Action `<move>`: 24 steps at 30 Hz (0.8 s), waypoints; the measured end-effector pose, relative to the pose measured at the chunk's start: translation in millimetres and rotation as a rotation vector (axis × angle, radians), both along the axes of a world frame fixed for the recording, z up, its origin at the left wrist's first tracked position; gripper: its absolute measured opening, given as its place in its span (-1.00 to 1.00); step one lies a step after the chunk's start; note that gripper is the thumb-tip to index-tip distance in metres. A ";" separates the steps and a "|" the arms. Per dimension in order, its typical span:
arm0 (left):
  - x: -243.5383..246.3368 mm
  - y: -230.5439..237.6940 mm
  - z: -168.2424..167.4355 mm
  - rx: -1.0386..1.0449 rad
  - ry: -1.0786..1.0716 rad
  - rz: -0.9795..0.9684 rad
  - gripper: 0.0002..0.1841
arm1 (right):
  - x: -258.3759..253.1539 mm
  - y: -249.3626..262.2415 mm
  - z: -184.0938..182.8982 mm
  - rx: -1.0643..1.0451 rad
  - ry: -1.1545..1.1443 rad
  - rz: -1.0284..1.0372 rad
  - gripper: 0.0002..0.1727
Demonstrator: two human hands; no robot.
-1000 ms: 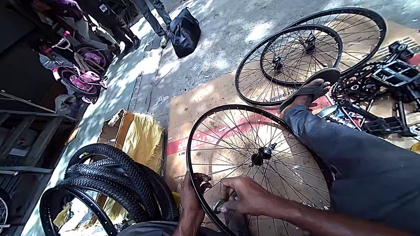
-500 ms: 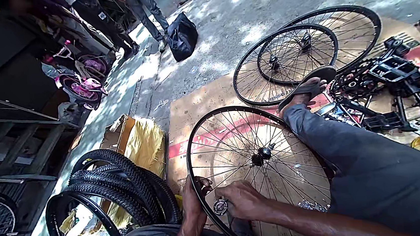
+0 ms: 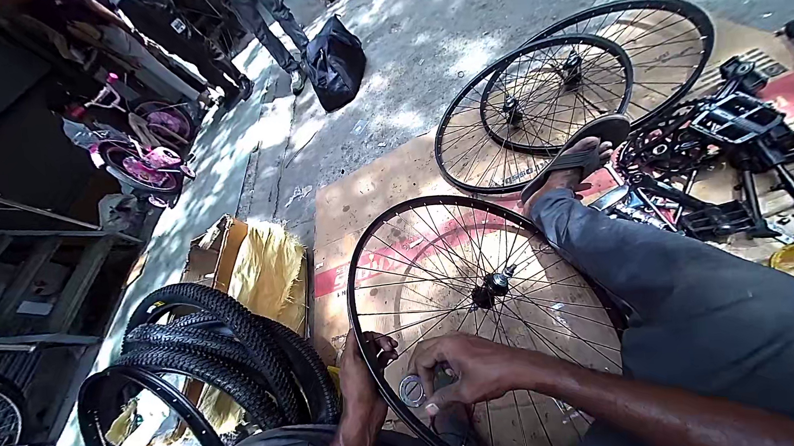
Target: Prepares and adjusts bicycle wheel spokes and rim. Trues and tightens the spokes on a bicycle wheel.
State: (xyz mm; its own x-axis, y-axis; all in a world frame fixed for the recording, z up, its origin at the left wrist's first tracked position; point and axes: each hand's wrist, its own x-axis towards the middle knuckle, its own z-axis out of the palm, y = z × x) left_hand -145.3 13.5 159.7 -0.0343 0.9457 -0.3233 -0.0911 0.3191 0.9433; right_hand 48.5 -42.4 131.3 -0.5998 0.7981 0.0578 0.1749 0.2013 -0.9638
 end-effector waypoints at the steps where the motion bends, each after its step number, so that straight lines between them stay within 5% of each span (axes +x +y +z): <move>1: 1.3 -0.2 0.8 0.002 -0.001 0.001 -0.37 | -4.3 -2.5 0.3 -0.023 -0.016 -0.081 -0.68; 4: 4.6 -0.7 2.3 -0.001 -0.012 0.017 -0.38 | -30.9 -8.1 -1.1 0.116 -0.269 -0.256 -0.76; 6: 2.1 -0.4 0.0 -0.003 -0.017 0.018 -0.38 | -32.9 -5.9 -2.8 0.155 -0.339 -0.194 -0.78; 9: -0.5 -0.4 -2.4 -0.012 -0.007 0.017 -0.37 | -7.0 1.3 -2.5 0.082 -0.119 0.034 -0.59; 12: 1.6 -1.6 -0.8 -0.015 0.001 0.013 -0.37 | -5.0 -2.8 -1.8 -0.032 -0.012 -0.074 -0.66; 17: 2.7 -2.0 1.7 -0.017 0.002 0.023 -0.38 | -36.4 -8.2 -4.2 0.165 -0.355 -0.219 -0.77; 21: 1.3 -1.6 -0.2 -0.027 0.019 0.024 -0.38 | -3.4 -0.2 -1.7 0.107 -0.091 0.060 -0.50; 24: 2.6 -0.8 1.2 -0.018 0.013 0.012 -0.37 | -5.9 -4.2 -1.9 0.084 -0.045 -0.033 -0.66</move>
